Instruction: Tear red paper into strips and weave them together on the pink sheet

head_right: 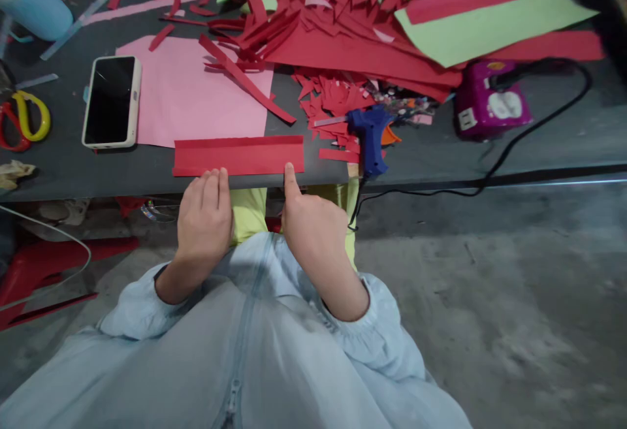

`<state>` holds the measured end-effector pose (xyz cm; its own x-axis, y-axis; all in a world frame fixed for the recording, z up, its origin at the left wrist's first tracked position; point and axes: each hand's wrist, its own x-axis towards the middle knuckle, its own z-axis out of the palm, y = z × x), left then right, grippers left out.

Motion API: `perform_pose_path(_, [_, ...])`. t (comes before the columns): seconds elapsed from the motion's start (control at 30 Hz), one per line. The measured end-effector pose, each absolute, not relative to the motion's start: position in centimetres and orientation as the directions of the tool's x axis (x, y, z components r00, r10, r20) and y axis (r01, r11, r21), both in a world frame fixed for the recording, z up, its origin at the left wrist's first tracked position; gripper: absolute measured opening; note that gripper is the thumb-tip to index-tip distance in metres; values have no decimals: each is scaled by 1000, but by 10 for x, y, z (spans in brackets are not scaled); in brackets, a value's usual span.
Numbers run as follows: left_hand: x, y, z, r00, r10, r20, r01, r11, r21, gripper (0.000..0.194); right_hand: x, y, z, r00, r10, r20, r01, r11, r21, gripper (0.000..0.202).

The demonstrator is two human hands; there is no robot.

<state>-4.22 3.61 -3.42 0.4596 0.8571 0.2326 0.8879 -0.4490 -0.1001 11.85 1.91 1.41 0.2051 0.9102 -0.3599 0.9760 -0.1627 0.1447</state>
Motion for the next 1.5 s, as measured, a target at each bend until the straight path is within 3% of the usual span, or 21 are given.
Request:
perform_pose_path(0.13, [-55, 38, -37, 407, 891, 202, 912, -408, -40, 48, 118, 19, 13, 212, 906, -366, 974, -164, 157, 65])
perform_pose_path(0.63, [-85, 45, -36, 381, 894, 237, 920, -392, 3, 52, 112, 21, 16, 197, 894, -403, 976, -139, 168, 66])
perform_pose_path(0.87, [-84, 41, -34, 391, 896, 213, 919, -392, -39, 55, 74, 38, 24, -45, 839, -542, 998, 16, -58, 75])
perform_pose_path(1.1, [-82, 37, -34, 400, 890, 218, 917, -389, -92, 54, 47, 47, 18, -154, 865, -477, 985, 100, -138, 71])
perform_pose_path(1.37, [-80, 39, -33, 356, 914, 193, 934, -357, -29, 56, 73, 40, 21, -49, 822, -567, 998, 22, -55, 72])
perform_pose_path(1.5, [-80, 39, -32, 362, 909, 206, 932, -359, -55, 58, 94, 29, 16, 45, 861, -506, 999, -23, 48, 74])
